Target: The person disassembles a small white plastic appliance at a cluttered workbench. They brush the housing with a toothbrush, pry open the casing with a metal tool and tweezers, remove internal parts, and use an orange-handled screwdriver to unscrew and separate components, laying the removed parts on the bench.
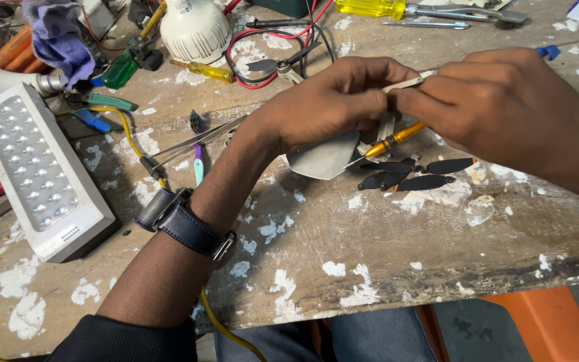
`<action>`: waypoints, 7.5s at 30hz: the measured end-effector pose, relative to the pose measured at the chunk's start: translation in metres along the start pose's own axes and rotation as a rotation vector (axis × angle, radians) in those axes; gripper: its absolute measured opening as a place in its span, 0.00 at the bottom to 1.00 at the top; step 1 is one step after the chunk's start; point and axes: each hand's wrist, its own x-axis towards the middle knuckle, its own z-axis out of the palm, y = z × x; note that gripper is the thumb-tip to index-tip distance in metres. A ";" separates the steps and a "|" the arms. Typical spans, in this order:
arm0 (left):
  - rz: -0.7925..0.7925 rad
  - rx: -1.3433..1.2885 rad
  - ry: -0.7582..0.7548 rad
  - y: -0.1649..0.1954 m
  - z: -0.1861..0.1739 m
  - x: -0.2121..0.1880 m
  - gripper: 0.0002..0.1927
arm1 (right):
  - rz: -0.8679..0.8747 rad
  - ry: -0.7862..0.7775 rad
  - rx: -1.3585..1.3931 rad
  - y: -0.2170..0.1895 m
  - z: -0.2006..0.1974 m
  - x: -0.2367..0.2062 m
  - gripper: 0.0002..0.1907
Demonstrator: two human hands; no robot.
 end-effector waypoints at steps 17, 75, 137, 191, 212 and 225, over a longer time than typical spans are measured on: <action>0.241 0.035 -0.163 -0.019 -0.005 0.010 0.22 | -0.048 -0.025 -0.323 -0.012 -0.015 0.006 0.17; 0.239 0.155 -0.088 -0.022 -0.002 0.010 0.28 | -0.057 -0.162 -0.154 -0.004 0.027 -0.008 0.16; 0.200 0.012 -0.169 -0.002 0.004 0.005 0.26 | -0.015 -0.231 -0.235 -0.018 -0.012 0.007 0.12; 0.264 0.070 -0.168 -0.020 -0.001 0.006 0.19 | -0.029 -0.032 -0.343 -0.033 -0.024 -0.001 0.06; 0.188 0.019 -0.142 -0.003 0.000 -0.005 0.22 | -0.098 0.111 -0.272 -0.023 -0.013 -0.014 0.14; 0.175 0.018 -0.106 -0.008 -0.005 -0.007 0.21 | -0.085 0.138 -0.289 -0.024 -0.019 -0.005 0.11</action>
